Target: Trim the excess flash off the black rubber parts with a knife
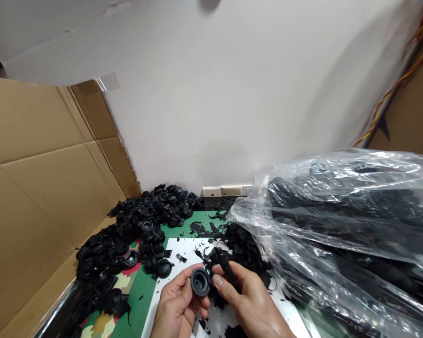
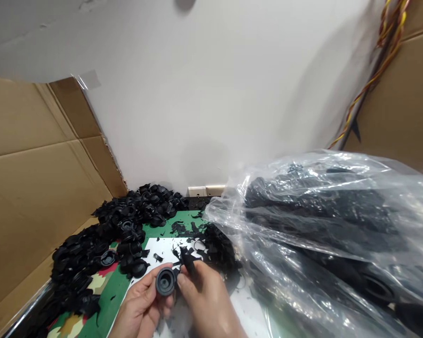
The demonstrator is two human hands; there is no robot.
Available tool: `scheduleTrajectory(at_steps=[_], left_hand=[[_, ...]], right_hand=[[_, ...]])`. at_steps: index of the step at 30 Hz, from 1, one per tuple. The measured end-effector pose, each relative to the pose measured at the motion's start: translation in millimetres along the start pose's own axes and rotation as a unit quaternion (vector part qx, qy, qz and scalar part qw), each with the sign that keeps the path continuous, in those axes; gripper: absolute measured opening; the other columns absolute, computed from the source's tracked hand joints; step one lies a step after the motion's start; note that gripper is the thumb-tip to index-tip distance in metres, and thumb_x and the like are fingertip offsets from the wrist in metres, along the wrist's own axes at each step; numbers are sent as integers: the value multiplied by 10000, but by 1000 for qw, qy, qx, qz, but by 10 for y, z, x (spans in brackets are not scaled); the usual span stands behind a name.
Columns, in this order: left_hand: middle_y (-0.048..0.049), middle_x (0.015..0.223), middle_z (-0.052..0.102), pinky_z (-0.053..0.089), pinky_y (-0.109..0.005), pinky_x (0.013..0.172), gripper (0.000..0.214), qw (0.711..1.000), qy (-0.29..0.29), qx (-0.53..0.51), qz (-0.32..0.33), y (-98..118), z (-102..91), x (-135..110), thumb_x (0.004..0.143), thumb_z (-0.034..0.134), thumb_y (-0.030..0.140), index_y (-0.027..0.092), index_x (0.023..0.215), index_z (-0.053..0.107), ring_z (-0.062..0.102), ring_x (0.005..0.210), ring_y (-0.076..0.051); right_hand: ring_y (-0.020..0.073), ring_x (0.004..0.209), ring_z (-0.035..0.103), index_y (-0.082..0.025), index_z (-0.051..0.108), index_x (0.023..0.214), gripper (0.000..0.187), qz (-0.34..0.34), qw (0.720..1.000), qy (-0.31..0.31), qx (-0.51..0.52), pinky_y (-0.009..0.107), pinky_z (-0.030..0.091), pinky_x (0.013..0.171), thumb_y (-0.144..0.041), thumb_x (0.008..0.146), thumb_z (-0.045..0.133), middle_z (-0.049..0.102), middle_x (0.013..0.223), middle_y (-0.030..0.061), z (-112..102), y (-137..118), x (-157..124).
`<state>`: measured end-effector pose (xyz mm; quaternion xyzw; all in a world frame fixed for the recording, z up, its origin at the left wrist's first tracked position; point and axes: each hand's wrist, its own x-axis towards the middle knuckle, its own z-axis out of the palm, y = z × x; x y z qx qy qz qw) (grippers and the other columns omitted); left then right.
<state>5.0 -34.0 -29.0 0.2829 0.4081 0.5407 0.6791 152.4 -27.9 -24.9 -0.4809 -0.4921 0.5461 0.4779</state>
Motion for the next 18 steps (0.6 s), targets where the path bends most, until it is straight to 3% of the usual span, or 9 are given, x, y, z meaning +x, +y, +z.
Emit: scheduleTrajectory(at_steps=[8,18], left_hand=[[-79,641,718,471,-209,445,377,999,2,34,3,19,58,-21,563,838,327,147,885,765,617,506,-144],[-89,622,726,422,-184,393,391,998,-10,63,-4,-15,-8,18,581,823,353,162,916,761,592,426,-123]], right_hand=[[226,635,624,-109,691,888,452,18,995,-35,88,328,481,621,-522,709,649,656,621,51,141,221,39],[182,528,594,-123,665,783,420,29,993,9,112,284,466,531,-525,661,673,642,604,36,166,242,58]])
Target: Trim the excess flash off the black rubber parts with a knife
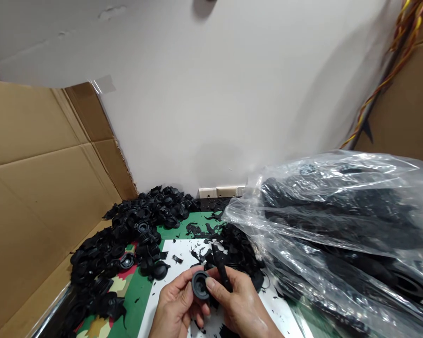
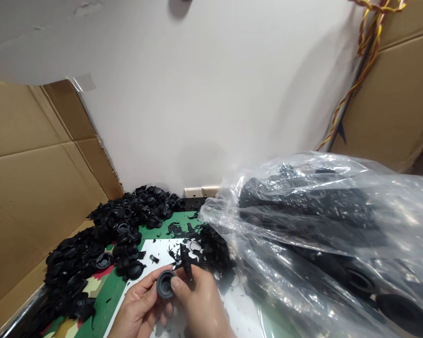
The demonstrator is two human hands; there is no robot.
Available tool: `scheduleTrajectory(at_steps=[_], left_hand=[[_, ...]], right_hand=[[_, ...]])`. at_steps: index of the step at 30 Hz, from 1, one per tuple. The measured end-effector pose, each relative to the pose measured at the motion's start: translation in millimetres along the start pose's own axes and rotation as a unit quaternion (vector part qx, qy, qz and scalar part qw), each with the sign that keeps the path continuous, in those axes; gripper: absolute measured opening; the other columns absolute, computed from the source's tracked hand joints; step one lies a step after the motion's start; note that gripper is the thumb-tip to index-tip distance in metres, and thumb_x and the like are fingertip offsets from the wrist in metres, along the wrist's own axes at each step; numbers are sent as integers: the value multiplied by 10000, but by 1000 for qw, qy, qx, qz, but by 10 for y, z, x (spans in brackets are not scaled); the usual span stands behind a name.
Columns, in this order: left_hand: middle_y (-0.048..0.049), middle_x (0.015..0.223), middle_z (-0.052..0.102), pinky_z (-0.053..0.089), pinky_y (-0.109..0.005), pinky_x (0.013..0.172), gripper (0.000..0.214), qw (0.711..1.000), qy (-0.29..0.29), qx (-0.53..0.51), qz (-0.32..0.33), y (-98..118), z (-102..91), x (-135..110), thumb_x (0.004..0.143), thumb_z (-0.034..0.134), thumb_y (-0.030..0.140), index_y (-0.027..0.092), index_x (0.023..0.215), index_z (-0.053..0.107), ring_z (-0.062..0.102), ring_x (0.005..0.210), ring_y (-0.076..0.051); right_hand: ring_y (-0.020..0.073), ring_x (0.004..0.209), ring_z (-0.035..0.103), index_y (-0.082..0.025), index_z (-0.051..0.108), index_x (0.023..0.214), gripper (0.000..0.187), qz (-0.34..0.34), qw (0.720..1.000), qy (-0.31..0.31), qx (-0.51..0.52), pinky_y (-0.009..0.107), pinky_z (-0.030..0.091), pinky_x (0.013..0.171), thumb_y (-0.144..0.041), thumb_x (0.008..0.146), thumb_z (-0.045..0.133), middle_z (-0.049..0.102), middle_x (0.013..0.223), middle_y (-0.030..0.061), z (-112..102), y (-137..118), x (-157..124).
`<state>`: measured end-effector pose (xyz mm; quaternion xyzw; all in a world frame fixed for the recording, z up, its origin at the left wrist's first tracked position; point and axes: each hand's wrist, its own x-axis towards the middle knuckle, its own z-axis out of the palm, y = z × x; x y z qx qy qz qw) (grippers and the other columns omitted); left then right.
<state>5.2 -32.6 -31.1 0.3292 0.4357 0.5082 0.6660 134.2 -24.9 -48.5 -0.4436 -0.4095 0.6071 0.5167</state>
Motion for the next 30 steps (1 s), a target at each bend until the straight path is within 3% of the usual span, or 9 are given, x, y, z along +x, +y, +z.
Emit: scheduleTrajectory(at_steps=[10,14,16,18,22,27,30], left_hand=[[-83,615,704,402,-181,421,413,999,31,13,13,39,69,-61,605,803,387,113,909,749,600,469,-125],[-72,640,698,409,-192,438,398,998,50,15,23,52,90,-78,589,813,375,116,884,751,588,482,-120],[-62,628,688,410,-195,444,400,998,55,18,21,56,82,-77,587,813,374,119,889,751,587,492,-123],[-58,628,684,404,-198,446,398,998,56,21,22,58,67,-72,588,813,369,120,893,751,582,497,-125],[-46,603,669,405,-209,461,399,998,55,22,26,53,37,-59,573,821,355,120,888,753,553,488,-121],[6,527,600,382,-193,443,389,996,70,45,21,1,3,-41,577,815,365,128,877,744,493,447,-95],[11,514,590,360,-181,429,387,995,71,60,22,-42,-11,-36,602,798,394,125,872,730,453,428,-76]], right_hand=[[200,571,628,-132,660,785,321,-3,1000,-5,2,300,479,550,-437,689,665,680,689,55,-18,-67,-31],[236,734,646,-133,650,844,260,-16,998,6,-68,319,487,656,-361,729,602,690,788,76,-42,-167,-73],[241,798,635,-144,642,861,228,-58,989,24,-134,326,478,715,-331,756,564,680,828,81,-67,-243,-102],[219,781,620,-169,636,822,178,-125,970,21,-208,306,466,709,-295,801,511,655,810,65,-100,-294,-126],[167,658,587,-199,609,708,222,-243,911,-51,-330,250,431,586,-155,820,422,593,729,35,-157,-212,-132],[147,558,597,-222,605,736,195,-302,828,-55,-469,231,361,474,-69,675,500,592,748,13,-153,25,-94],[140,483,591,-228,604,741,212,-329,765,-55,-551,251,273,420,-57,661,509,613,740,0,-144,-14,-101]])
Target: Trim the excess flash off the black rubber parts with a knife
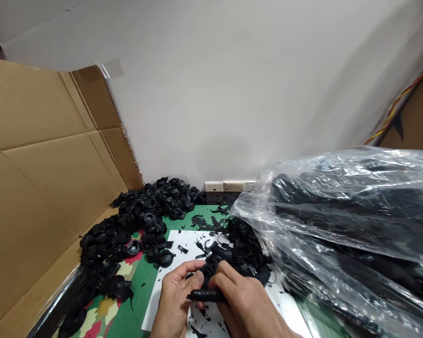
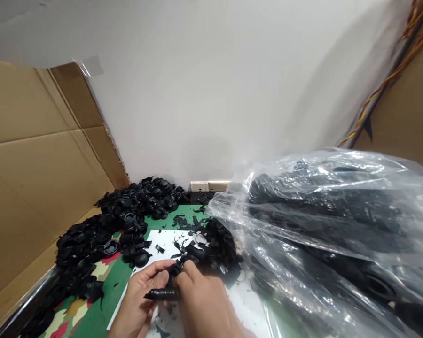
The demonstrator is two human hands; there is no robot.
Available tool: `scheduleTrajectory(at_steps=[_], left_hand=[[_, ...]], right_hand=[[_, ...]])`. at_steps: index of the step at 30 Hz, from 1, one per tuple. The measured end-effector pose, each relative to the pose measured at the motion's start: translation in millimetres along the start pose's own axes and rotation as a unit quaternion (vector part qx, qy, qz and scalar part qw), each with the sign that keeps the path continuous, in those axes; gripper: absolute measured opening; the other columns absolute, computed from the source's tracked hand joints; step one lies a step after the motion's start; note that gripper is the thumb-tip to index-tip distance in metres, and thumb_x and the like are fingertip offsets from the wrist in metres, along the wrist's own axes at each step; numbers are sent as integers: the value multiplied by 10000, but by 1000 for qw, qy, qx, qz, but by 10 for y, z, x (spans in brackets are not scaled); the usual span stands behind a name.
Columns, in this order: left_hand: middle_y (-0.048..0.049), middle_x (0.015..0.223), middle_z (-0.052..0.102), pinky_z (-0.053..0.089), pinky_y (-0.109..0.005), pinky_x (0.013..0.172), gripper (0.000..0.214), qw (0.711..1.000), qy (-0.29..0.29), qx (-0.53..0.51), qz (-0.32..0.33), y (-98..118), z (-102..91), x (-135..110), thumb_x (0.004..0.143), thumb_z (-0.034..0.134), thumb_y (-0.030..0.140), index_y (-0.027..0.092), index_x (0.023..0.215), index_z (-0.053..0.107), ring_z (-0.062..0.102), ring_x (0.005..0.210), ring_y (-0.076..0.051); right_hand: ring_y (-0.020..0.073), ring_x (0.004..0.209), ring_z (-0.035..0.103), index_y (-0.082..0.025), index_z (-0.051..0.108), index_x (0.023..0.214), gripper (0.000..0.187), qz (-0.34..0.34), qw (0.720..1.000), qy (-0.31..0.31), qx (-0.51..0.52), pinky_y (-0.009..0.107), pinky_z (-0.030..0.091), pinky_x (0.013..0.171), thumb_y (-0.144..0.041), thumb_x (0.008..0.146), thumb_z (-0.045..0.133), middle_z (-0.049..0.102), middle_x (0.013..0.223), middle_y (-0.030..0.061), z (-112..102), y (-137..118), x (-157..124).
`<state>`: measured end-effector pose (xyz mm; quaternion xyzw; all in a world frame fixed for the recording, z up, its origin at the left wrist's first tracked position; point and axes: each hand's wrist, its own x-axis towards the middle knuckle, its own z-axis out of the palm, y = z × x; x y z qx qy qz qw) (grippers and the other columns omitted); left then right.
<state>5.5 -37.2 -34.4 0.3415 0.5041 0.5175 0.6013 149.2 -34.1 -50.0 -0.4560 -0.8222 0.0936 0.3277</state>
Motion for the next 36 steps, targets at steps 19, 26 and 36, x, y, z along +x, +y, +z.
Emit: scheduleTrajectory(at_steps=[19,26,36], left_hand=[[-55,573,665,344,-167,382,366,999,-26,-36,-24,1,22,-21,619,787,414,112,822,745,501,401,-74],[-83,752,722,409,-159,420,327,995,-49,-88,-29,70,32,-19,612,808,345,120,842,748,536,448,-67],[-98,820,720,415,-159,468,347,996,-49,-74,-13,94,49,-22,624,794,378,121,854,751,542,536,-82]], right_hand=[[193,596,568,-198,535,655,195,270,950,69,140,276,408,549,-303,766,413,574,625,23,-367,144,160],[178,612,488,-197,503,634,267,305,902,31,302,273,361,547,-406,769,408,529,614,-4,-422,40,179],[210,719,560,-162,606,772,228,288,879,4,381,286,416,645,-359,758,491,626,727,32,-406,-33,158]])
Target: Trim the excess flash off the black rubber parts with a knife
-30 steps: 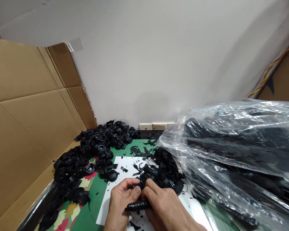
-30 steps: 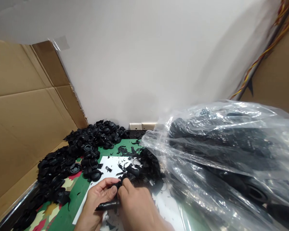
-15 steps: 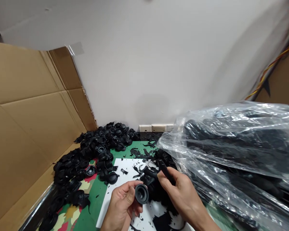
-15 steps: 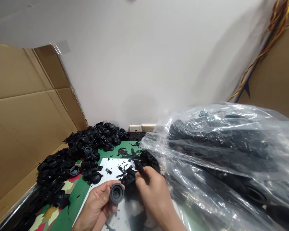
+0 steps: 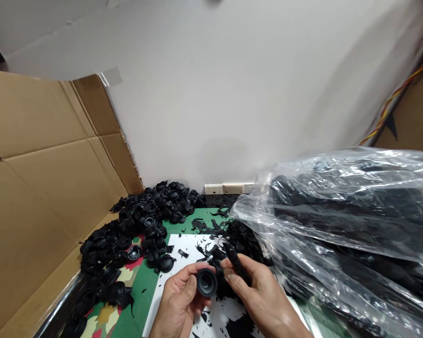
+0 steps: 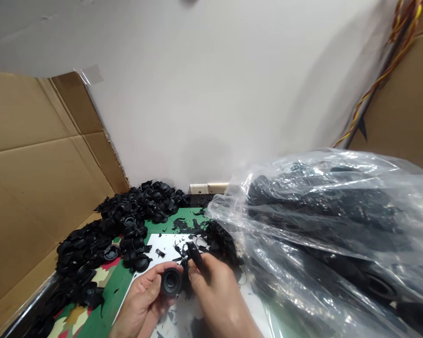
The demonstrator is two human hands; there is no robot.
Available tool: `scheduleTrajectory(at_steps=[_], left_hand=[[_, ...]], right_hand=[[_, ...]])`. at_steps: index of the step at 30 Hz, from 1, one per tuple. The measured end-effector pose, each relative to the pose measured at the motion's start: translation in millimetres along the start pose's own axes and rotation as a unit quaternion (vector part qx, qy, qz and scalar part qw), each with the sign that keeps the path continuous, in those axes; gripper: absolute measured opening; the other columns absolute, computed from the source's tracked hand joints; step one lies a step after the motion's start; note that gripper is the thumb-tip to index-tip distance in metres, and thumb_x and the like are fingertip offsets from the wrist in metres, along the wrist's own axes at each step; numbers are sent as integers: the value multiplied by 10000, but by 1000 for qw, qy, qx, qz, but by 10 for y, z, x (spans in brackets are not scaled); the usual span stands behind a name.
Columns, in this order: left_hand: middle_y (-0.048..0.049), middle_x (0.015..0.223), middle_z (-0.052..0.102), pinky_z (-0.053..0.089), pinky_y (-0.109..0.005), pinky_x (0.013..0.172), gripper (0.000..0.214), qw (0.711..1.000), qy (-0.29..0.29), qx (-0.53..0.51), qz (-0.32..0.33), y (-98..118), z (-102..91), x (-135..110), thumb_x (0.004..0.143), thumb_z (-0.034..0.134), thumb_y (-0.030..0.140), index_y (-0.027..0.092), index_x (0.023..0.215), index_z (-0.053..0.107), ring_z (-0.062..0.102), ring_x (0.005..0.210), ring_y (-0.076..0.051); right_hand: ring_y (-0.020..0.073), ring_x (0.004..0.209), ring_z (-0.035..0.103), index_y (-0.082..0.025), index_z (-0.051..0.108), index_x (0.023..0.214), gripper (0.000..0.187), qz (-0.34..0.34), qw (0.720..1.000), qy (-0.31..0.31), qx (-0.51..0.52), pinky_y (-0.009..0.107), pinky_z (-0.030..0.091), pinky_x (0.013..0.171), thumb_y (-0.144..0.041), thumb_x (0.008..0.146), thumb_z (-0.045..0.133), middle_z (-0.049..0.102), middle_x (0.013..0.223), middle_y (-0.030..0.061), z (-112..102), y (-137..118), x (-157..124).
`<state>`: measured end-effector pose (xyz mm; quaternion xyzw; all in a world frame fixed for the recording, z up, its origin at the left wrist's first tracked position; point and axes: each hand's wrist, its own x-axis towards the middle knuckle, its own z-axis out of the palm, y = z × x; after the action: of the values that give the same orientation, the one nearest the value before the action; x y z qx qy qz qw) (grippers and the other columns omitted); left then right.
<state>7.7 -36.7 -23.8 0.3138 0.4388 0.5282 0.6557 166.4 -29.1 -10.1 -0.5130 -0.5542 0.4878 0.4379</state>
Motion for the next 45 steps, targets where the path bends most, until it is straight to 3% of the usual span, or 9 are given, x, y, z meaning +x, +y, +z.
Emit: scheduleTrajectory(at_steps=[6,15,19,22,27,38,45], left_hand=[[-86,738,707,331,-151,418,394,1000,-15,22,14,-70,-97,60,646,766,419,135,917,741,542,500,-83],[-47,682,690,397,-187,473,370,999,-5,27,32,-21,14,-24,619,789,394,152,895,747,553,525,-103],[-31,642,675,397,-182,457,367,999,1,24,39,8,65,-50,605,799,386,151,883,753,545,512,-99],[-28,627,676,400,-181,441,361,999,8,24,40,4,71,-45,591,808,378,155,870,757,558,504,-104],[-33,580,687,424,-189,409,368,998,15,34,41,8,73,-33,551,828,382,155,833,762,592,476,-126],[-42,564,691,472,-206,410,402,999,23,28,37,26,99,-36,531,834,416,145,821,766,623,456,-141],[-53,543,688,479,-215,425,431,999,18,27,33,36,89,-42,533,829,435,132,833,763,630,451,-152]], right_hand=[[254,812,594,-97,658,882,422,18,993,-78,90,337,437,730,-491,791,539,686,838,109,134,119,-14],[243,770,615,-96,694,915,469,5,981,-70,182,325,471,668,-532,764,605,663,725,80,257,284,25],[185,628,590,-116,677,867,451,11,972,-69,223,284,459,590,-544,735,631,632,654,42,301,316,41],[121,454,497,-128,654,847,506,45,967,-56,244,250,418,492,-606,682,640,581,556,-5,342,359,55],[68,353,380,-141,630,763,536,71,967,-57,239,226,360,425,-662,640,632,551,498,-27,351,349,59],[99,396,428,-113,656,834,656,86,980,-50,174,242,384,460,-728,620,581,492,457,-40,321,375,82],[124,431,487,-97,663,883,683,92,980,-48,168,257,417,491,-723,621,591,534,499,-18,315,434,96]])
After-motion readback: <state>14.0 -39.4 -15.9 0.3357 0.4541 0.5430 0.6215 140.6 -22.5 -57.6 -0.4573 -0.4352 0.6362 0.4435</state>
